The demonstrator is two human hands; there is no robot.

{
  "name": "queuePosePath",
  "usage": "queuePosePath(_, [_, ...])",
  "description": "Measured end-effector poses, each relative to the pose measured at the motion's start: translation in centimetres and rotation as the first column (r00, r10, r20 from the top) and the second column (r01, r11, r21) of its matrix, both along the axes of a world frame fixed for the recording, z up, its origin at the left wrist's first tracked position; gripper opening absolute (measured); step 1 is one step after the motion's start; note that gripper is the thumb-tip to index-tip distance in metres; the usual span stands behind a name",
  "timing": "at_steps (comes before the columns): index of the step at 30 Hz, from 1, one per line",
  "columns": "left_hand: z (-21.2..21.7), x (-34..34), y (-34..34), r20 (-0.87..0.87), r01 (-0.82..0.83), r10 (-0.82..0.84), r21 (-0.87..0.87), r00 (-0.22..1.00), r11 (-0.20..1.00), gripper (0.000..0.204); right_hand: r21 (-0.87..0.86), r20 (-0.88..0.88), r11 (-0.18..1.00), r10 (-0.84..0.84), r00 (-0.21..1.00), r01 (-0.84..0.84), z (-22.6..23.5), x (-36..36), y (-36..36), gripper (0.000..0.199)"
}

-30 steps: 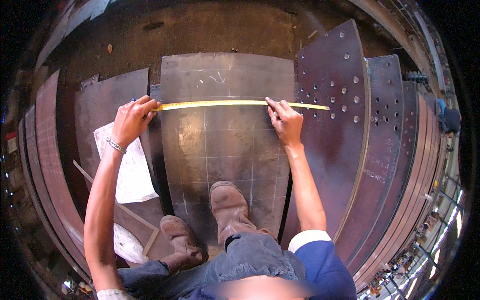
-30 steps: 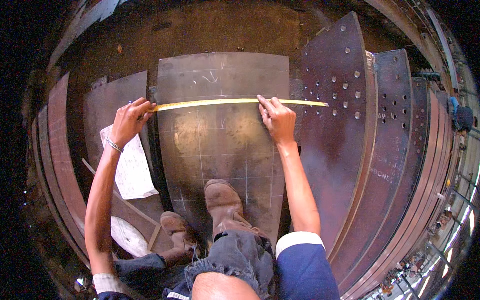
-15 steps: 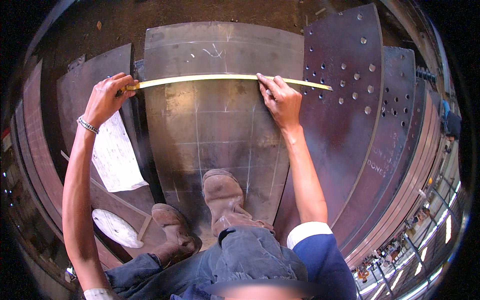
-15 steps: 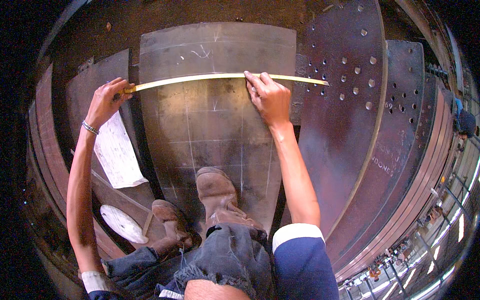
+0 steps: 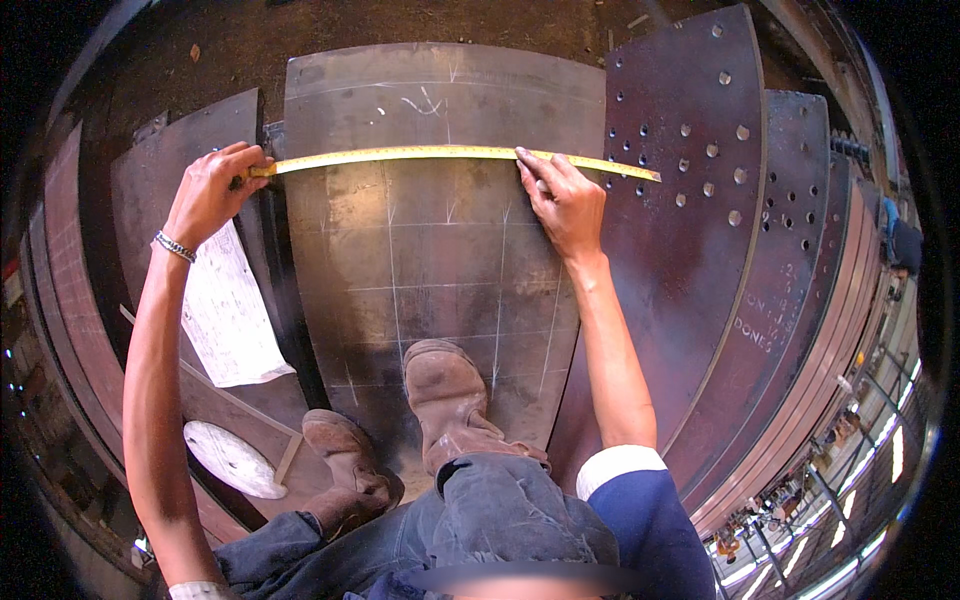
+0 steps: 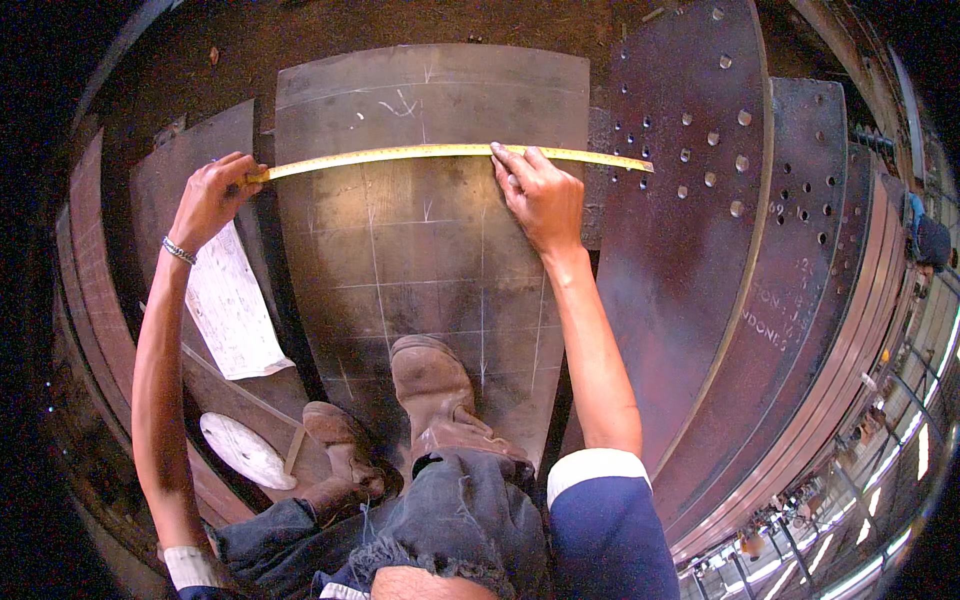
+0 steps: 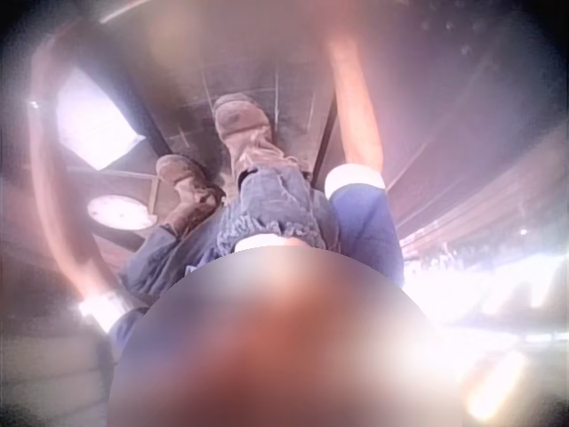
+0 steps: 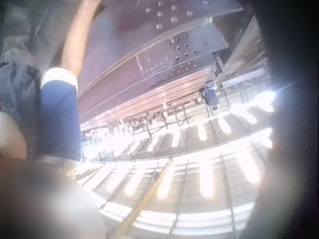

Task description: The person measures a large metal sheet using a yellow tape measure and marks measurements with a white marker. The person repeatedly measures different sections of the sheet and makes marks to indicate specific dimensions.

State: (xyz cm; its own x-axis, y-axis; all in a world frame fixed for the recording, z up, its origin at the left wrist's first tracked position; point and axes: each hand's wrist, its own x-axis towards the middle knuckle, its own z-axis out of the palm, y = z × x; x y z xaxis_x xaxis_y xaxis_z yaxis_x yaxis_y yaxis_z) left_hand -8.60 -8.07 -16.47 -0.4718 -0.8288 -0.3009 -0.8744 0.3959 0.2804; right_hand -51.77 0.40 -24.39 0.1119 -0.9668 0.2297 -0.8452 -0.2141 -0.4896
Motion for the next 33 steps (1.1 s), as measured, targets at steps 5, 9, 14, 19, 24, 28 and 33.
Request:
queuePosePath(5, [-0.5,0.5,0.1,0.000,0.003,-0.003,-0.002,1.000,1.000,0.017,0.026,0.017,1.000,-0.009,1.000,0.008,0.1,0.2,0.1,0.025])
queuePosePath(9, [-0.4,0.6,0.1,0.009,-0.007,0.007,0.010,1.000,1.000,0.018,0.013,0.028,1.000,-0.012,1.000,0.012,-0.1,0.3,0.0,0.025])
queuePosePath(14, [-0.6,0.9,0.2,0.009,-0.013,0.013,-0.002,1.000,1.000,0.018,0.012,0.038,1.000,-0.019,0.999,0.018,-0.1,0.3,-0.1,0.023])
queuePosePath(19, [-0.5,1.0,-0.1,0.012,-0.060,0.059,0.052,0.998,0.997,0.021,0.017,0.018,1.000,-0.015,1.000,0.015,-0.1,0.1,-0.1,0.021])
queuePosePath(24, [-0.4,1.1,0.0,0.030,-0.067,0.066,0.049,0.997,0.997,0.020,0.056,0.077,0.996,-0.067,0.995,0.063,0.2,-0.1,-0.2,0.024])
queuePosePath(28, [0.0,1.1,0.1,0.036,-0.019,0.019,-0.002,0.999,1.000,0.018,0.050,0.082,0.993,-0.108,0.991,0.105,0.8,-1.7,-0.7,0.028])
queuePosePath(33, [0.4,1.8,-0.2,0.045,-0.042,0.040,0.051,0.998,0.998,0.017,0.119,0.003,0.987,-0.112,0.994,0.111,1.5,-4.9,-1.0,0.025])
